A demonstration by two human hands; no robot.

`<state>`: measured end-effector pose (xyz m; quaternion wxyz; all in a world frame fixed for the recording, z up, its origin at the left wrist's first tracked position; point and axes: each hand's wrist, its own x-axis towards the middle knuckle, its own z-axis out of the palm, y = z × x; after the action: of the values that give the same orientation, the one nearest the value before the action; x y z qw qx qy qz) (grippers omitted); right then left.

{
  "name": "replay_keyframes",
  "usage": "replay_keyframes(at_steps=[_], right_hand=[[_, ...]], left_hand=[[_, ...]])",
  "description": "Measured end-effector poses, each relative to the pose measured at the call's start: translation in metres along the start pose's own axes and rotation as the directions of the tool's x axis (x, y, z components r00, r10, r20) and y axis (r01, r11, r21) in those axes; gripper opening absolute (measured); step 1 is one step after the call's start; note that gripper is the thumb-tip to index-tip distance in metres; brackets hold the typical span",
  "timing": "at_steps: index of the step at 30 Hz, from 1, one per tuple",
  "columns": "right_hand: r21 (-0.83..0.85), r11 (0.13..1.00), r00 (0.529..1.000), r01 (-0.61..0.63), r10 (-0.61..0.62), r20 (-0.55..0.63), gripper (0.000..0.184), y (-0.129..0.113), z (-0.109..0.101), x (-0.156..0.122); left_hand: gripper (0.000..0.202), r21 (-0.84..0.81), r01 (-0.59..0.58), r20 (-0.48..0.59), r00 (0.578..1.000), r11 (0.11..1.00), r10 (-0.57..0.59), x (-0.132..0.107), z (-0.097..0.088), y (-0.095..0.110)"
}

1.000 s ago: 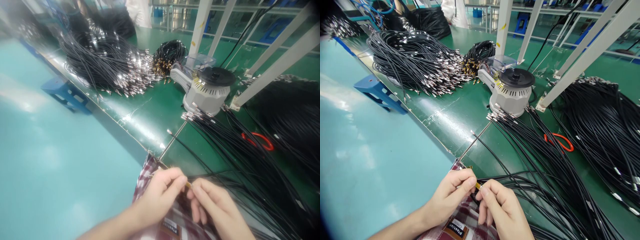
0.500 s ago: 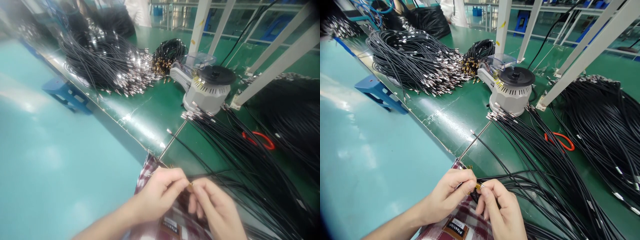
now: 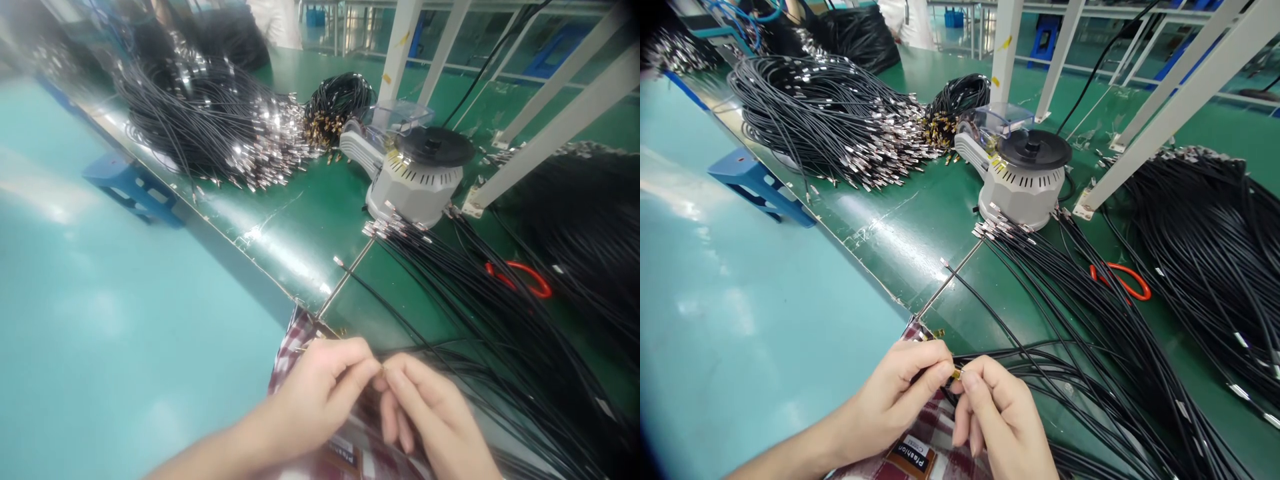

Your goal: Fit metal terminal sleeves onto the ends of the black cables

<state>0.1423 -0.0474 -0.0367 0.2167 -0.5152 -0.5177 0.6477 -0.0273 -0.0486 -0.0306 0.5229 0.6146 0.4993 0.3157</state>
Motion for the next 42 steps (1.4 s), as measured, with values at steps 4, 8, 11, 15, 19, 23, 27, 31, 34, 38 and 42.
replay_keyframes(at_steps=[4,8,11,15,19,23,27,31,34,38,42], right_hand=[[-0.181,0.969,0.98,0.171,-0.186,-0.07,0.037,0.001,0.0,0.0],[-0.517,0.734,0.856,0.44,-0.517,-0.006,0.03,0.008,-0.006,0.003],[-0.58,0.652,0.81,0.488,-0.585,0.023,0.026,0.011,-0.008,0.005],[-0.519,0.727,0.858,0.449,-0.513,0.024,0.032,0.012,-0.007,0.006],[-0.629,0.602,0.794,0.492,-0.607,0.041,0.026,0.015,-0.007,0.007],[-0.552,0.694,0.848,0.463,-0.528,0.046,0.03,0.011,-0.007,0.007],[-0.443,0.816,0.918,0.371,-0.395,0.041,0.035,0.002,-0.011,0.003],[-0.455,0.823,0.934,0.34,-0.352,0.062,0.034,0.0,-0.018,-0.001],[-0.533,0.764,0.91,0.365,-0.414,0.03,0.012,0.007,-0.019,0.0],[-0.612,0.635,0.772,0.472,-0.632,-0.06,0.023,0.013,-0.013,0.004],[-0.505,0.67,0.75,0.544,-0.658,-0.066,0.014,0.007,-0.009,0.008]], left_hand=[[0.031,-0.001,-0.021,0.034,0.999,1.0,0.021,0.003,-0.004,0.0],[0.032,-0.038,0.021,0.058,0.998,0.999,-0.019,0.004,-0.005,0.002],[0.033,-0.055,0.043,0.046,0.998,0.998,-0.041,0.004,-0.003,0.002],[0.033,-0.039,0.094,0.035,0.995,0.995,-0.093,0.004,0.0,-0.001],[0.033,-0.049,0.11,0.031,0.994,0.993,-0.109,0.005,0.002,-0.003],[0.032,-0.089,0.115,0.036,0.993,0.989,-0.113,0.004,0.002,-0.003],[0.034,-0.148,0.127,0.012,0.992,0.981,-0.126,0.002,0.002,-0.004],[0.037,-0.168,0.159,-0.028,0.986,0.973,-0.166,0.001,0.001,-0.006],[0.038,-0.186,0.174,-0.02,0.983,0.967,-0.181,0.003,0.001,-0.006],[0.039,-0.226,0.191,-0.028,0.979,0.955,-0.202,0.002,0.005,-0.006],[0.04,-0.185,0.153,-0.039,0.986,0.971,-0.163,-0.001,0.007,-0.006]])
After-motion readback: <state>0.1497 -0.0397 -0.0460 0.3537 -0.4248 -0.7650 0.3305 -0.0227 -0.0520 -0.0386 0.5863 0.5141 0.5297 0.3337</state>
